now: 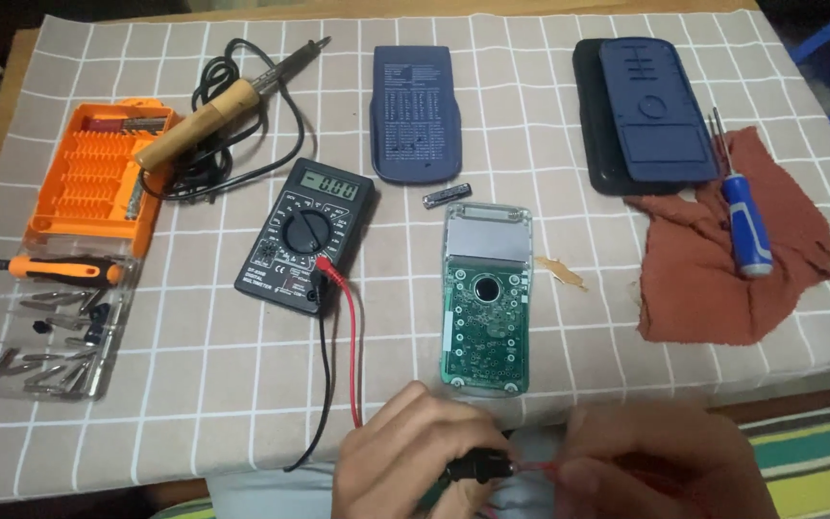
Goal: Using a digital multimeter to test various points on a disassembled calculator's circuit board.
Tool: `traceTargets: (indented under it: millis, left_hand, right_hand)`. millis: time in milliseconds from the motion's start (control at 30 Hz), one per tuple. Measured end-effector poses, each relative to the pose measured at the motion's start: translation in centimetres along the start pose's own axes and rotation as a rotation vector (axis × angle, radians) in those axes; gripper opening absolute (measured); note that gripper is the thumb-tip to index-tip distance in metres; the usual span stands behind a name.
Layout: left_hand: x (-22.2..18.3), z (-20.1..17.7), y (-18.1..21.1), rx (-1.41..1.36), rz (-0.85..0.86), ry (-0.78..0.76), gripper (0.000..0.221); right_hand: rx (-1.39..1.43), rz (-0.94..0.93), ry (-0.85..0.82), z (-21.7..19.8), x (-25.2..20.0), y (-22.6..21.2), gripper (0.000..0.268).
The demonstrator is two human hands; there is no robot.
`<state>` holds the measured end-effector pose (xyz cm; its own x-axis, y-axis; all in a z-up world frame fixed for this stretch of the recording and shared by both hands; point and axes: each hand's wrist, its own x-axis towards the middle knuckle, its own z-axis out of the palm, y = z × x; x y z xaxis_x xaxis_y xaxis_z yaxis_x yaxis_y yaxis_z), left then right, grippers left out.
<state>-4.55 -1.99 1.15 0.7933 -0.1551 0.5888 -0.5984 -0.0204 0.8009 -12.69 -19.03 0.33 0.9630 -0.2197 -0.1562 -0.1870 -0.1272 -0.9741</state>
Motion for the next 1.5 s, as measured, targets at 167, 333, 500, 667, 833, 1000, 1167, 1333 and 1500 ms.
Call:
traceTargets:
  millis: [167,333,500,667,833,1000,1167,1333,1500]
  left_hand:
    - [-1.0,-0.5,-1.0,0.049,-0.021,-0.081,0.014]
    - [-1.6,-0.5,-0.9,0.099,-0.091,-0.118,0.011]
    - [-1.9,0.1,-0.4,0.172,-0.233,-0.071,0.014]
    - [-2.1,-0.4,-0.1,0.17,-0.256,-0.115,0.015]
    - [-2.1,-0.2,-0.7,0.221,-0.054,-0.155,0.012]
    - [-2.2,-0.3,-0.4,0.325,-0.07,-0.175,0.013]
    - [-2.2,0.9,0.1,0.338,-0.069,-0.036,0.019]
    - [-2.7,1.3,0.7,0.246,-0.176,-0.002,0.022]
    - [-3.3,1.4,0.5,0.271,-0.367,0.009,0.025]
  right_hand:
    - [-0.084,-0.069,0.135,2.1,-0.5,-1.2,0.018]
    - [-0.36,-0.124,0.136,-0.2,0.2,1.0,0.009]
    - [-0.884,0.104,-0.418,-3.1,1.1,5.0,0.031]
    - [-0.354,0.025,-0.2,-2.7,-0.7,5.9,0.028]
    - [0.184,-0.063,0.009,-0.9,-2.6,5.1,0.027]
    - [-0.225,-0.038,0.262,3.0,-1.2,-0.7,0.014]
    - [-0.478,-0.127,0.181,2.0,-1.0,-0.9,0.004]
    - [-0.691,-0.127,0.301,0.7,0.5,-0.1,0.015]
    - [-1.12,0.371,-0.863,-1.1,4.3,1.0,0.027]
